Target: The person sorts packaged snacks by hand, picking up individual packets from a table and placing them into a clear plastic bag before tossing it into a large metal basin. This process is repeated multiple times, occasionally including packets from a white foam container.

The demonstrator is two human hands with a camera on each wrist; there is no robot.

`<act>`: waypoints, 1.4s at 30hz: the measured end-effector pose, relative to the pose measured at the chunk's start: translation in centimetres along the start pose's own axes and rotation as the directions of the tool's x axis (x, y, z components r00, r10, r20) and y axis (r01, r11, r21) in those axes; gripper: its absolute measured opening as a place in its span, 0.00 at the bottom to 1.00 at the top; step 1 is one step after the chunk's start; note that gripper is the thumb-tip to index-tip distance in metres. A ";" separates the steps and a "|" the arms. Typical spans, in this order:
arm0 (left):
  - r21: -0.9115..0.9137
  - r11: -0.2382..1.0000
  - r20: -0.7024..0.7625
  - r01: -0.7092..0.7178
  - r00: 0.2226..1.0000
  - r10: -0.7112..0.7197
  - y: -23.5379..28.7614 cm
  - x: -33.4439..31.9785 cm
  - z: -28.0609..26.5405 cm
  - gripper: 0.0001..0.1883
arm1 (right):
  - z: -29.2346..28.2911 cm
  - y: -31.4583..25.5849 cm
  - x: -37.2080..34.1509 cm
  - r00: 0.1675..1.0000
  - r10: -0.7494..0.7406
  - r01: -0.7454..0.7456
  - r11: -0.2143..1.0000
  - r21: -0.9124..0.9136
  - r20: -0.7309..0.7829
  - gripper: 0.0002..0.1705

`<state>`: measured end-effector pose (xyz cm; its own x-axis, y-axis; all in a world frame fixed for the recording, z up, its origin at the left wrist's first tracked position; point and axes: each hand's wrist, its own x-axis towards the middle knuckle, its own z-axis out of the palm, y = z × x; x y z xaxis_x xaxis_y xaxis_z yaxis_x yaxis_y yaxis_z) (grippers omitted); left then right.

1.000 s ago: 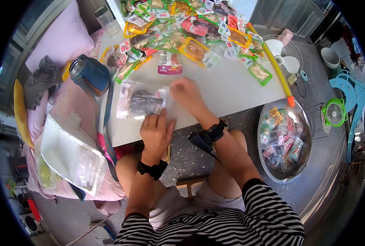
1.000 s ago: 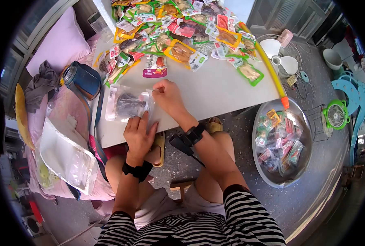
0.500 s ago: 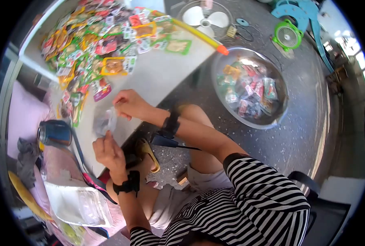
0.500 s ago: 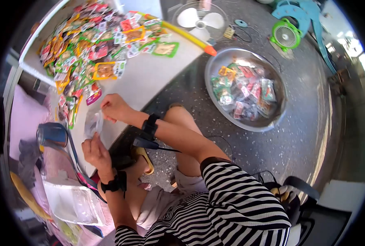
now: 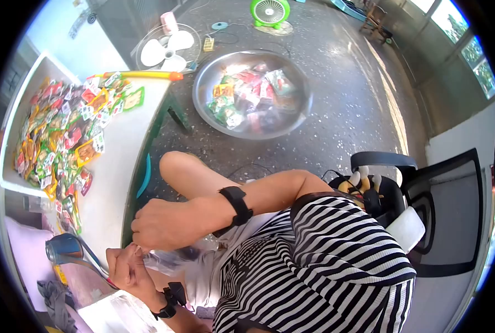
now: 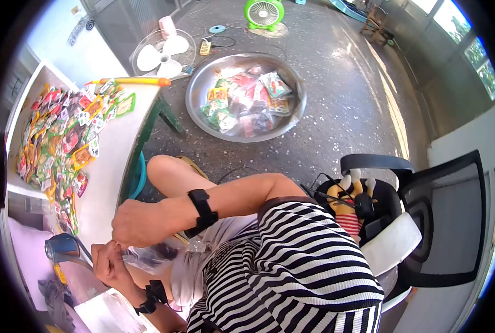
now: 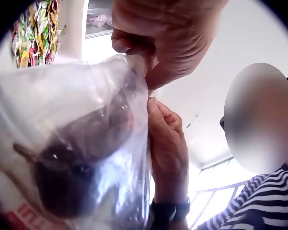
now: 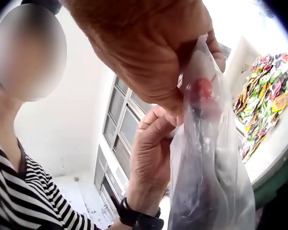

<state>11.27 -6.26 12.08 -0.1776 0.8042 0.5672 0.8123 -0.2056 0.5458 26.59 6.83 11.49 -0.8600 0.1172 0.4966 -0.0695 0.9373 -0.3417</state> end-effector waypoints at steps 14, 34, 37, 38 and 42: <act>-0.690 0.665 0.128 0.284 0.953 -0.274 1.2 -2.9 6.7 0.05 | 0.9 -1.2 -7.7 0.939 0.341 -0.289 0.858 0.424 -0.049 0.18; -0.646 0.598 -0.029 0.474 0.768 -0.640 -4.6 -6.6 5.5 0.14 | -9.4 18.6 -18.9 0.023 0.768 -0.491 0.567 0.662 -0.640 0.22; -0.669 0.565 -0.044 0.483 0.733 -0.679 -4.8 -6.8 5.3 0.14 | -4.4 30.6 -28.8 0.299 0.714 -0.875 0.470 0.117 -0.633 0.24; -0.669 0.563 -0.044 0.485 0.730 -0.682 -4.7 -7.0 5.2 0.13 | -1.9 34.3 -33.0 0.491 0.655 -0.870 0.410 -0.275 -0.574 0.23; -0.665 0.570 -0.048 0.482 0.734 -0.677 -4.7 -7.5 5.1 0.13 | 5.3 37.1 -39.9 0.254 0.936 -0.961 0.273 0.049 -0.243 0.20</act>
<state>11.60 -8.47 2.10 -0.7069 0.7032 0.0762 0.0073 -0.1004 0.9949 55.61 35.16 -25.18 -0.1603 0.9871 0.0000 0.7823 0.1271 -0.6098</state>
